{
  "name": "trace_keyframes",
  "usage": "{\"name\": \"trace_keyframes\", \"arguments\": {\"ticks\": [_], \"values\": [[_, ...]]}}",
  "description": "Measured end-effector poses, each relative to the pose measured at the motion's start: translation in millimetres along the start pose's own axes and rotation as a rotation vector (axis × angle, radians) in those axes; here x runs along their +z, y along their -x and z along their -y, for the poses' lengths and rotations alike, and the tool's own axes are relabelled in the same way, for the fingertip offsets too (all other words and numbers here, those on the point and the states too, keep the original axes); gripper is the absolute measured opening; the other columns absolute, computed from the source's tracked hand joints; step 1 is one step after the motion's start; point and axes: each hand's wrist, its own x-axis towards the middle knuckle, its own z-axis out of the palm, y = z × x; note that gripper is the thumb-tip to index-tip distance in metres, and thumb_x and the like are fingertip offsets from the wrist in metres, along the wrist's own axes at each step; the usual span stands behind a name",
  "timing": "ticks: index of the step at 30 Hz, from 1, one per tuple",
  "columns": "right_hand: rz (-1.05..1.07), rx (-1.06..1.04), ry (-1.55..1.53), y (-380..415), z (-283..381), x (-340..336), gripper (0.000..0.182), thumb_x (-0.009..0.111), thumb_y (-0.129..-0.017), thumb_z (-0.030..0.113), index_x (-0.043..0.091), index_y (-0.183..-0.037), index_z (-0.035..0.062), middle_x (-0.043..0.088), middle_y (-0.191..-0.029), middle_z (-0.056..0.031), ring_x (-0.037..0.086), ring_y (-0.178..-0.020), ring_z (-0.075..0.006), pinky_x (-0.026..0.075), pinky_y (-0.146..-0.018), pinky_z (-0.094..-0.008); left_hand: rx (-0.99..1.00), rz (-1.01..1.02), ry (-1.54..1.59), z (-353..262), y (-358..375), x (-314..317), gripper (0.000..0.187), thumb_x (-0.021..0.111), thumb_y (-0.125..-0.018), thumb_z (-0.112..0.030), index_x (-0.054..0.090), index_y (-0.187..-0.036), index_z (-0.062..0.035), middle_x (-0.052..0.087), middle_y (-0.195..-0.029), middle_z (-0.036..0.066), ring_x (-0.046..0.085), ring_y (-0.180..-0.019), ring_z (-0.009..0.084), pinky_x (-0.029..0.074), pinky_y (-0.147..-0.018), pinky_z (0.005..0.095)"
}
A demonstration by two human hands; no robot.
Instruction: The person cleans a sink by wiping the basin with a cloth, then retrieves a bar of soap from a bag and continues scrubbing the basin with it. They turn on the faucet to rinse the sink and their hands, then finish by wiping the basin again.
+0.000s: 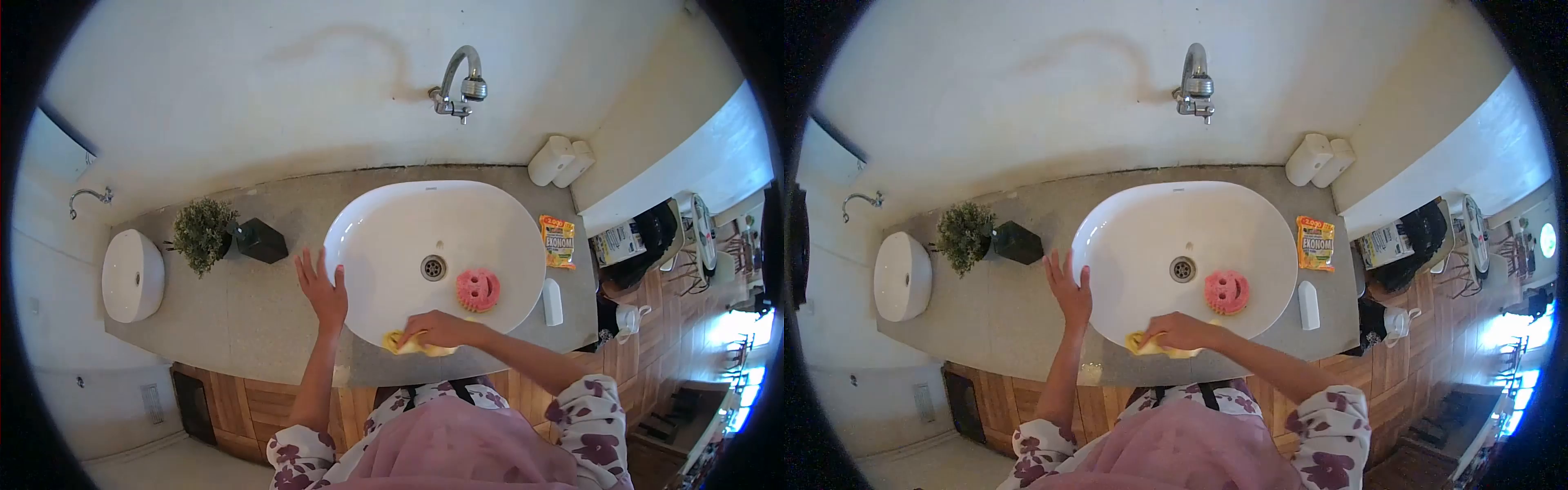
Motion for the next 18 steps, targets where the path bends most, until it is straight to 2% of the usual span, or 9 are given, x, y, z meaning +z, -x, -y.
{"name": "trace_keyframes", "arguments": {"ticks": [1, 4, 6, 7, 8, 11, 14, 16, 18], "values": [[0.063, 0.059, 0.064, 13.4, 6.9, -14.3, 0.043, 0.054, -0.07, 0.006, 0.07, -0.109, 0.0158, 0.062, -0.096, -0.0069, 0.058, -0.093, -0.0227, 0.045, -0.089, -0.033, 0.135, 0.055, -0.12, -9.1, -1.6, -7.4, 0.044, 0.063, -0.088, -0.022, 0.054, -0.129, -0.0078, 0.025, -0.151, 0.018, 0.013, -0.141, 0.0408, 0.017, -0.111, 0.0538], [0.085, 0.073, 0.375, 37.5, -2.5, -60.6, 0.045, 0.057, -0.069, 0.001, 0.069, -0.11, 0.0163, 0.063, -0.101, -0.0067, 0.058, -0.095, -0.024, 0.045, -0.091, -0.0326, 0.167, 0.166, -0.255, -14.8, 12.3, -16.4, 0.036, 0.063, -0.087, -0.023, 0.062, -0.121, -0.0127, 0.019, -0.154, 0.017, 0.008, -0.142, 0.0415, 0.014, -0.111, 0.0567], [-0.363, 0.17, 0.455, 27.6, -9.0, -93.3, 0.034, 0.056, -0.078, 0.011, 0.065, -0.111, 0.0148, 0.061, -0.1, -0.0099, 0.058, -0.101, -0.0291, 0.045, -0.09, -0.0382, 0.125, 0.191, -0.241, -12.4, 23.4, -17.1, 0.034, 0.063, -0.085, -0.02, 0.063, -0.119, -0.0131, 0.018, -0.154, 0.017, 0.006, -0.142, 0.0419, 0.014, -0.111, 0.0565], [-0.601, -0.062, 0.405, 13.8, -27.0, -111.5, 0.034, 0.058, -0.076, 0.007, 0.063, -0.109, 0.0124, 0.057, -0.107, -0.0109, 0.057, -0.104, -0.0299, 0.046, -0.09, -0.0416, 0.084, 0.218, -0.231, -12.0, 26.8, -17.0, 0.034, 0.064, -0.083, -0.017, 0.065, -0.116, -0.0134, 0.016, -0.155, 0.017, 0.004, -0.143, 0.0423, 0.013, -0.111, 0.0564], [-0.777, -0.05, 0.398, -0.4, -13.3, -125.2, 0.04, 0.06, -0.075, 0.004, 0.059, -0.114, 0.0125, 0.053, -0.111, -0.0132, 0.056, -0.106, -0.0311, 0.046, -0.092, -0.0416, 0.08, 0.219, -0.234, -12.3, 27.4, -17.9, 0.034, 0.064, -0.083, -0.017, 0.065, -0.116, -0.0134, 0.016, -0.155, 0.017, 0.004, -0.143, 0.0423, 0.013, -0.111, 0.0564], [-0.874, 0.022, 0.429, -56.0, -34.0, -145.8, 0.047, 0.062, -0.073, 0.004, 0.055, -0.118, 0.0148, 0.048, -0.115, -0.0153, 0.053, -0.109, -0.0337, 0.046, -0.092, -0.0426, 0.005, 0.259, -0.06, -6.6, 28.5, -14.1, 0.044, 0.059, -0.078, -0.004, 0.063, -0.12, -0.0146, 0.018, -0.154, 0.017, 0.004, -0.143, 0.0437, 0.012, -0.112, 0.0562], [-0.93, 0.015, 0.702, -101.8, -67.3, -137.2, 0.049, 0.063, -0.074, 0.006, 0.052, -0.12, 0.0174, 0.045, -0.119, -0.0158, 0.053, -0.108, -0.0367, 0.048, -0.09, -0.0443, -0.039, 0.227, 0.071, 11.4, 28.2, 2.4, 0.063, 0.051, -0.072, 0.006, 0.056, -0.13, -0.0162, 0.02, -0.154, 0.016, 0.004, -0.142, 0.0449, 0.012, -0.113, 0.0553], [-1.078, 0.049, 0.877, -114.8, -73.3, -113.3, 0.048, 0.065, -0.073, 0.01, 0.052, -0.118, 0.0179, 0.042, -0.12, -0.0159, 0.054, -0.105, -0.0378, 0.05, -0.084, -0.0467, -0.122, 0.149, 0.155, 8.7, 31.5, 7.5, 0.076, 0.045, -0.07, 0.011, 0.046, -0.14, -0.0183, 0.02, -0.155, 0.015, 0.004, -0.143, 0.0432, 0.01, -0.114, 0.0528], [-0.946, 0.135, 0.735, -113.2, -69.9, -86.9, 0.045, 0.065, -0.073, 0.01, 0.053, -0.116, 0.0176, 0.041, -0.121, -0.0152, 0.055, -0.102, -0.0368, 0.051, -0.083, -0.0459, -0.138, 0.158, 0.149, 6.6, 35.1, 5.1, 0.078, 0.045, -0.07, 0.011, 0.043, -0.142, -0.0188, 0.019, -0.156, 0.013, 0.004, -0.144, 0.0415, 0.01, -0.115, 0.0515]]}}
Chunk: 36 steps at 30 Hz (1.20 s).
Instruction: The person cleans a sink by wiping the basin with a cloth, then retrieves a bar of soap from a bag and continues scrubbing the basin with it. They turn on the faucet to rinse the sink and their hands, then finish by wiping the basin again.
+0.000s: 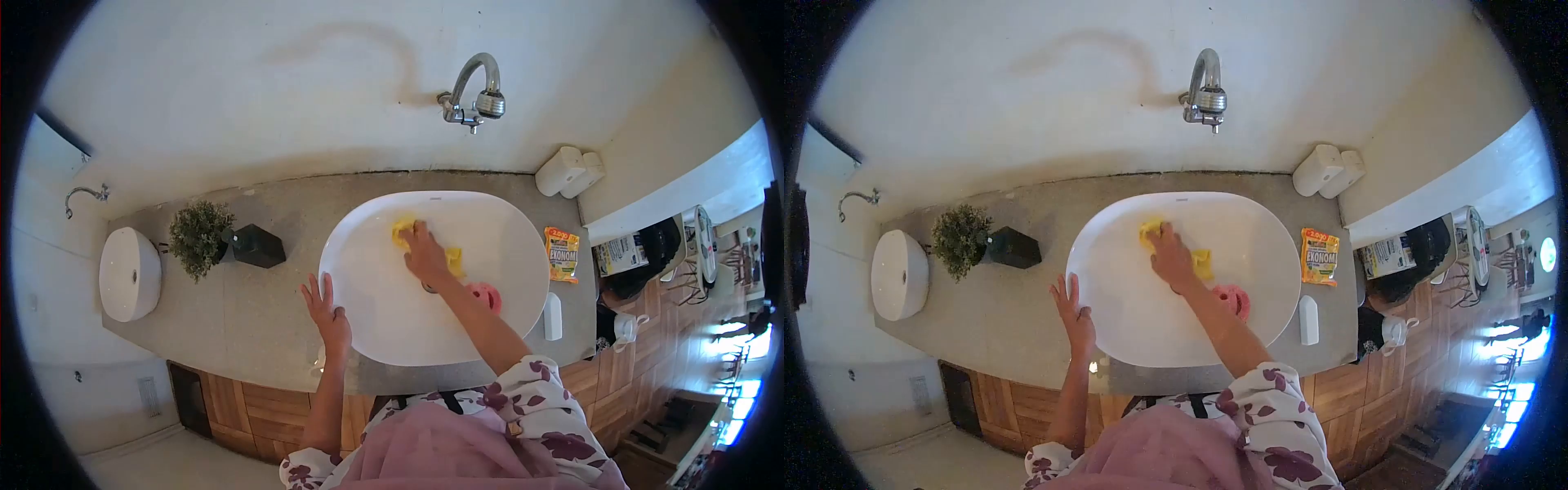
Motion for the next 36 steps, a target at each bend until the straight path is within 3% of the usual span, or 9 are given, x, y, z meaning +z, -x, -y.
{"name": "trace_keyframes", "arguments": {"ticks": [6, 12, 16, 21, 24, 27, 31, 33, 36], "values": [[0.601, 0.029, -0.339, 67.0, 34.6, 12.5, 0.033, 0.06, -0.073, 0.012, 0.056, -0.106, 0.0181, 0.046, -0.113, -0.0124, 0.059, -0.095, -0.0335, 0.049, -0.083, -0.0448, -0.001, -0.017, 0.026, -2.9, -2.1, 0.9, 0.08, 0.044, -0.07, 0.013, 0.041, -0.143, -0.0192, 0.017, -0.156, 0.013, 0.003, -0.145, 0.038, 0.009, -0.115, 0.0488], [0.914, -0.124, -0.446, 113.0, 48.4, -53.9, 0.034, 0.057, -0.073, 0.015, 0.059, -0.107, 0.0171, 0.052, -0.103, -0.0111, 0.056, -0.097, -0.0319, 0.045, -0.088, -0.0409, 0.008, -0.03, 0.005, -2.3, -2.4, 1.9, 0.08, 0.045, -0.071, 0.013, 0.041, -0.143, -0.0193, 0.017, -0.156, 0.014, 0.003, -0.144, 0.0384, 0.01, -0.115, 0.0491], [0.988, -0.181, -0.439, 120.1, 38.0, -102.9, 0.039, 0.056, -0.072, 0.013, 0.061, -0.11, 0.0167, 0.054, -0.104, -0.0117, 0.056, -0.1, -0.0314, 0.043, -0.091, -0.0407, 0.02, -0.038, -0.001, 0.8, -1.6, 1.1, 0.079, 0.045, -0.072, 0.013, 0.042, -0.143, -0.0194, 0.018, -0.156, 0.014, 0.004, -0.144, 0.0388, 0.012, -0.115, 0.0491], [1.272, -0.159, -0.526, 90.0, -8.1, -126.8, 0.044, 0.059, -0.072, 0.015, 0.061, -0.116, 0.0103, 0.058, -0.11, -0.0147, 0.055, -0.107, -0.0303, 0.041, -0.097, -0.0418, 0.007, -0.029, 0.041, 0.7, -2.4, 1.5, 0.076, 0.045, -0.073, 0.014, 0.042, -0.142, -0.0176, 0.021, -0.155, 0.015, 0.006, -0.144, 0.0393, 0.013, -0.115, 0.0484], [0.644, -0.061, -0.474, 33.5, -11.7, -121.3, 0.045, 0.063, -0.07, 0.008, 0.061, -0.115, 0.0101, 0.057, -0.111, -0.0146, 0.054, -0.11, -0.0314, 0.041, -0.099, -0.0402, 0.019, -0.044, 0.073, 0.2, -2.6, 1.8, 0.069, 0.046, -0.079, 0.011, 0.04, -0.143, -0.015, 0.023, -0.154, 0.015, 0.008, -0.143, 0.0398, 0.012, -0.115, 0.0482], [0.018, 0.086, -0.466, -26.2, 0.8, -56.6, 0.051, 0.066, -0.07, 0.003, 0.052, -0.118, 0.0118, 0.05, -0.116, -0.0152, 0.052, -0.11, -0.0355, 0.043, -0.095, -0.0419, 0.03, -0.068, 0.119, -4.5, -4.2, 1.4, 0.058, 0.045, -0.088, 0.003, 0.036, -0.144, -0.0107, 0.026, -0.153, 0.015, 0.009, -0.143, 0.0395, 0.011, -0.115, 0.048], [-0.294, 0.351, -0.614, -35.7, 74.0, 25.0, 0.052, 0.067, -0.067, -0.001, 0.051, -0.114, 0.0148, 0.04, -0.119, -0.0166, 0.047, -0.112, -0.0402, 0.043, -0.092, -0.0451, -0.049, -0.096, 0.15, -8.5, -2.9, 2.3, 0.051, 0.039, -0.098, -0.013, 0.026, -0.147, -0.004, 0.027, -0.153, 0.014, 0.007, -0.144, 0.0368, 0.009, -0.115, 0.0469], [-0.245, 0.163, -0.495, -22.9, 94.9, 54.2, 0.056, 0.066, -0.068, 0.0, 0.049, -0.119, 0.0165, 0.036, -0.126, -0.0195, 0.047, -0.113, -0.0433, 0.042, -0.095, -0.0452, -0.081, -0.119, 0.188, -17.1, -3.2, 0.2, 0.051, 0.036, -0.1, -0.019, 0.024, -0.147, -0.0037, 0.026, -0.153, 0.014, 0.007, -0.144, 0.0354, 0.008, -0.116, 0.0463], [-0.086, 0.127, -0.609, 12.6, 114.6, 46.6, 0.051, 0.064, -0.07, 0.001, 0.052, -0.118, 0.0159, 0.039, -0.124, -0.0192, 0.05, -0.109, -0.0426, 0.043, -0.094, -0.0448, -0.108, -0.146, 0.314, -6.3, 0.0, 6.5, 0.054, 0.03, -0.102, -0.031, 0.021, -0.148, -0.0034, 0.025, -0.153, 0.013, 0.006, -0.144, 0.0338, 0.005, -0.116, 0.0452]]}}
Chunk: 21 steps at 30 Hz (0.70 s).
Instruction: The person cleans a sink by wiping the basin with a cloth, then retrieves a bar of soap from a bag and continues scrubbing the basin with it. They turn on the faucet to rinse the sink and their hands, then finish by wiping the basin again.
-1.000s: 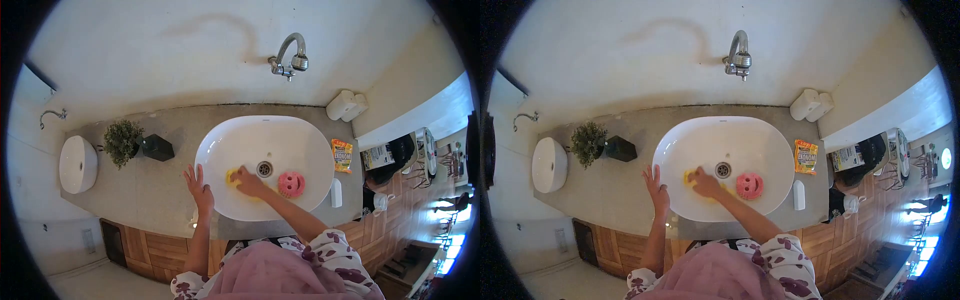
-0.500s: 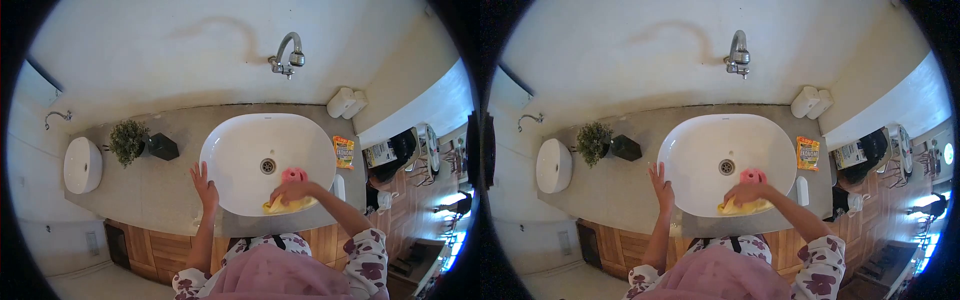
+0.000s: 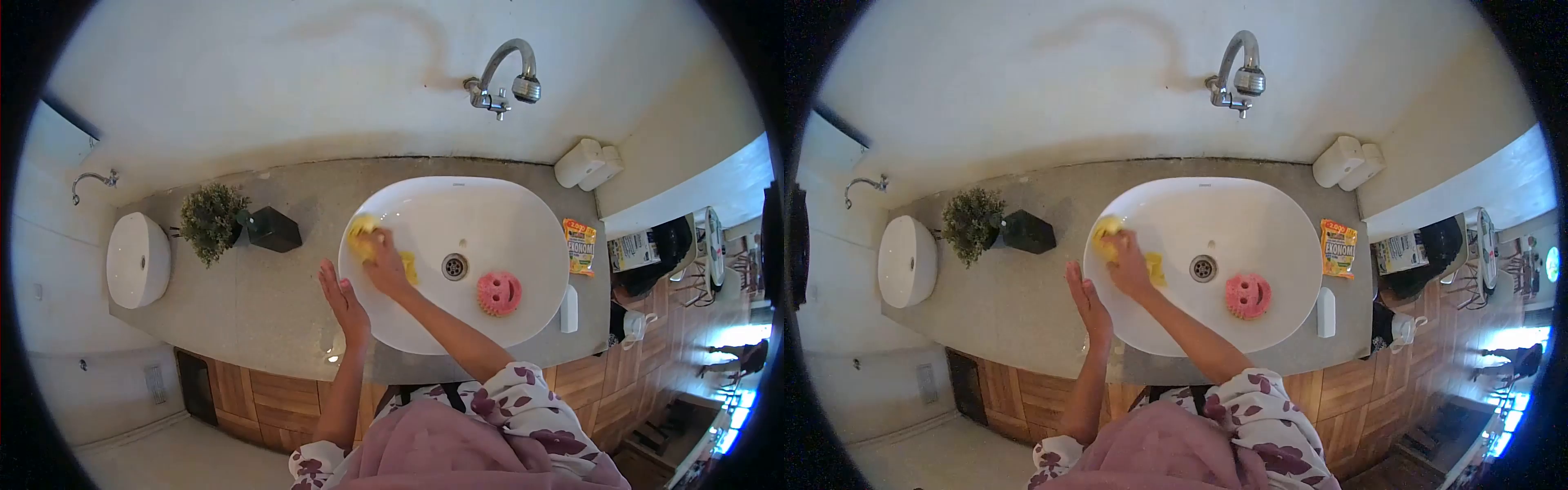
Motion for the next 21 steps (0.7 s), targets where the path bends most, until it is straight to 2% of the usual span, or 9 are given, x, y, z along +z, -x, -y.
{"name": "trace_keyframes", "arguments": {"ticks": [2, 6, 8, 10, 11, 13, 17, 20, 21], "values": [[0.281, -0.041, -0.109, 28.3, 4.5, -6.2, 0.041, 0.059, -0.074, 0.005, 0.055, -0.115, 0.0138, 0.045, -0.121, -0.0161, 0.054, -0.105, -0.0386, 0.044, -0.092, -0.0442, 0.007, -0.009, 0.094, 5.6, -1.2, 2.3, 0.057, 0.028, -0.103, -0.037, 0.02, -0.148, -0.0033, 0.025, -0.153, 0.014, 0.006, -0.144, 0.0334, 0.003, -0.116, 0.0448], [0.526, -0.039, -0.162, 68.7, 16.0, -48.7, 0.036, 0.053, -0.077, 0.007, 0.059, -0.112, 0.0127, 0.051, -0.115, -0.0114, 0.056, -0.103, -0.0322, 0.045, -0.089, -0.0414, -0.021, -0.037, 0.144, 0.3, 1.4, 0.6, 0.064, 0.02, -0.102, -0.047, 0.019, -0.148, -0.003, 0.024, -0.153, 0.015, 0.006, -0.144, 0.0336, 0.003, -0.116, 0.0444], [0.749, 0.102, -0.242, 84.2, 19.2, -77.0, 0.041, 0.054, -0.07, 0.005, 0.062, -0.11, 0.013, 0.053, -0.11, -0.0075, 0.056, -0.096, -0.0242, 0.043, -0.087, -0.0322, -0.017, -0.038, 0.097, -0.1, 2.6, -3.2, 0.066, 0.019, -0.101, -0.048, 0.019, -0.148, -0.0029, 0.024, -0.153, 0.015, 0.006, -0.144, 0.0339, 0.003, -0.116, 0.0446], [0.816, 0.056, -0.197, 92.8, 20.9, -103.7, 0.041, 0.052, -0.07, 0.005, 0.063, -0.108, 0.0133, 0.054, -0.106, -0.0071, 0.055, -0.095, -0.0229, 0.043, -0.086, -0.0316, 0.007, -0.032, -0.008, 2.4, 0.5, -3.8, 0.065, 0.037, -0.1, -0.042, 0.019, -0.148, -0.0029, 0.024, -0.153, 0.017, 0.005, -0.144, 0.036, 0.007, -0.116, 0.0455], [0.885, 0.016, -0.154, 95.8, 21.7, -116.9, 0.041, 0.051, -0.07, 0.005, 0.065, -0.107, 0.0135, 0.055, -0.102, -0.0066, 0.055, -0.095, -0.0217, 0.043, -0.086, -0.0309, 0.011, -0.035, -0.006, 1.4, 0.8, -3.5, 0.065, 0.037, -0.1, -0.042, 0.019, -0.148, -0.0029, 0.024, -0.153, 0.017, 0.005, -0.144, 0.036, 0.007, -0.116, 0.0455], [0.941, 0.021, -0.119, 99.8, 22.9, -143.3, 0.04, 0.05, -0.07, 0.005, 0.066, -0.106, 0.0138, 0.056, -0.101, -0.0065, 0.055, -0.095, -0.0212, 0.043, -0.086, -0.0313, 0.061, -0.011, -0.287, -5.9, 0.4, -4.8, 0.072, 0.058, -0.091, -0.026, 0.021, -0.148, -0.0037, 0.02, -0.153, 0.019, 0.006, -0.143, 0.039, 0.013, -0.114, 0.0485], [1.116, 0.134, -0.099, 98.1, 31.7, -204.2, 0.04, 0.051, -0.067, 0.002, 0.066, -0.103, 0.0102, 0.057, -0.101, -0.0058, 0.056, -0.099, -0.0202, 0.042, -0.089, -0.0319, 0.257, -0.003, -0.476, -27.3, 0.8, -10.9, 0.075, 0.068, -0.08, -0.012, 0.031, -0.145, -0.0061, 0.017, -0.154, 0.02, 0.008, -0.142, 0.0418, 0.017, -0.112, 0.0511], [1.001, 0.111, -0.118, 76.6, 14.4, -231.9, 0.044, 0.053, -0.063, -0.003, 0.064, -0.104, 0.0056, 0.058, -0.103, -0.0043, 0.055, -0.105, -0.0183, 0.041, -0.094, -0.0322, 0.307, 0.075, -0.652, -24.5, 1.7, -8.8, 0.062, 0.065, -0.081, -0.011, 0.043, -0.139, -0.0088, 0.016, -0.154, 0.02, 0.009, -0.142, 0.0428, 0.019, -0.111, 0.0524], [0.747, 0.152, -0.165, 63.7, 16.2, -233.4, 0.043, 0.054, -0.065, -0.002, 0.064, -0.106, 0.0063, 0.06, -0.102, -0.0069, 0.056, -0.103, -0.0202, 0.043, -0.09, -0.0322, 0.302, 0.061, -0.621, -16.6, -0.2, -8.2, 0.058, 0.065, -0.082, -0.011, 0.047, -0.136, -0.0094, 0.017, -0.153, 0.021, 0.009, -0.142, 0.0429, 0.019, -0.111, 0.0524]]}}
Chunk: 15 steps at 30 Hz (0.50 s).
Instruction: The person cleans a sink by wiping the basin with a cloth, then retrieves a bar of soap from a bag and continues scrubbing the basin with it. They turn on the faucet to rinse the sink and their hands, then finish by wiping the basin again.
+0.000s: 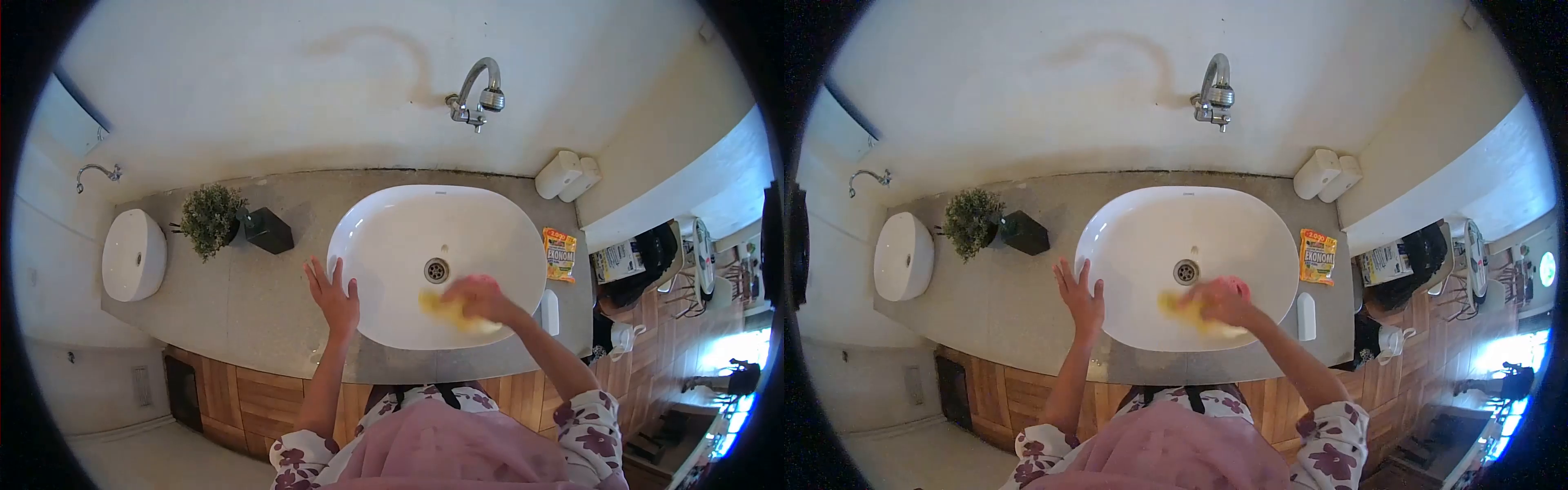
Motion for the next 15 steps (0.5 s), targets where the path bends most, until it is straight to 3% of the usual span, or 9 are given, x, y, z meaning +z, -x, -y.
{"name": "trace_keyframes", "arguments": {"ticks": [2, 3, 5, 7, 12, 15], "values": [[-0.439, 0.043, -0.051, -36.1, -8.0, -25.0, 0.045, 0.057, -0.067, -0.002, 0.059, -0.111, 0.0061, 0.06, -0.104, -0.0102, 0.056, -0.105, -0.0226, 0.045, -0.088, -0.032, -0.01, -0.02, 0.025, 4.9, -0.7, 3.9, 0.053, 0.065, -0.082, -0.011, 0.05, -0.133, -0.01, 0.017, -0.153, 0.021, 0.009, -0.142, 0.0431, 0.019, -0.111, 0.0524], [-0.609, -0.108, 0.001, -65.1, -20.0, -36.5, 0.049, 0.061, -0.066, -0.004, 0.055, -0.114, 0.0078, 0.055, -0.11, -0.0118, 0.053, -0.11, -0.0271, 0.045, -0.089, -0.0353, -0.04, -0.01, 0.043, 5.2, -0.8, 4.5, 0.053, 0.065, -0.082, -0.011, 0.051, -0.133, -0.0099, 0.017, -0.153, 0.022, 0.009, -0.142, 0.0432, 0.019, -0.11, 0.0525], [-0.866, -0.22, 0.237, -116.1, -15.6, -49.4, 0.051, 0.063, -0.065, -0.005, 0.053, -0.113, 0.0095, 0.048, -0.115, -0.0135, 0.05, -0.113, -0.0324, 0.045, -0.092, -0.0395, -0.069, -0.001, 0.057, 4.6, -2.1, 5.7, 0.053, 0.065, -0.082, -0.011, 0.051, -0.133, -0.0099, 0.017, -0.153, 0.022, 0.009, -0.142, 0.0433, 0.019, -0.11, 0.0527], [-1.017, -0.225, 0.278, -167.6, -19.4, -38.1, 0.055, 0.063, -0.064, -0.007, 0.051, -0.115, 0.0112, 0.044, -0.118, -0.0164, 0.048, -0.112, -0.0387, 0.044, -0.093, -0.0432, -0.089, -0.031, 0.129, 3.9, -2.8, 5.7, 0.046, 0.061, -0.088, -0.016, 0.051, -0.133, -0.0098, 0.018, -0.153, 0.022, 0.01, -0.142, 0.0428, 0.019, -0.111, 0.0524], [-1.055, -0.259, 0.349, -244.3, -27.1, 27.8, 0.058, 0.064, -0.064, -0.008, 0.05, -0.116, 0.0146, 0.038, -0.124, -0.0208, 0.047, -0.111, -0.0432, 0.044, -0.093, -0.0459, -0.134, -0.044, 0.233, 4.6, -4.0, 9.2, 0.04, 0.043, -0.099, -0.028, 0.05, -0.133, -0.0099, 0.019, -0.153, 0.02, 0.011, -0.142, 0.0407, 0.016, -0.112, 0.0517], [-0.745, -0.245, 0.245, -235.5, -18.4, 88.0, 0.052, 0.062, -0.066, -0.004, 0.05, -0.114, 0.0138, 0.039, -0.124, -0.0174, 0.048, -0.113, -0.0404, 0.046, -0.09, -0.0446, -0.154, -0.033, 0.305, 6.9, -1.4, 12.0, 0.043, 0.035, -0.102, -0.035, 0.05, -0.134, -0.01, 0.019, -0.154, 0.019, 0.011, -0.143, 0.04, 0.014, -0.112, 0.0516]]}}
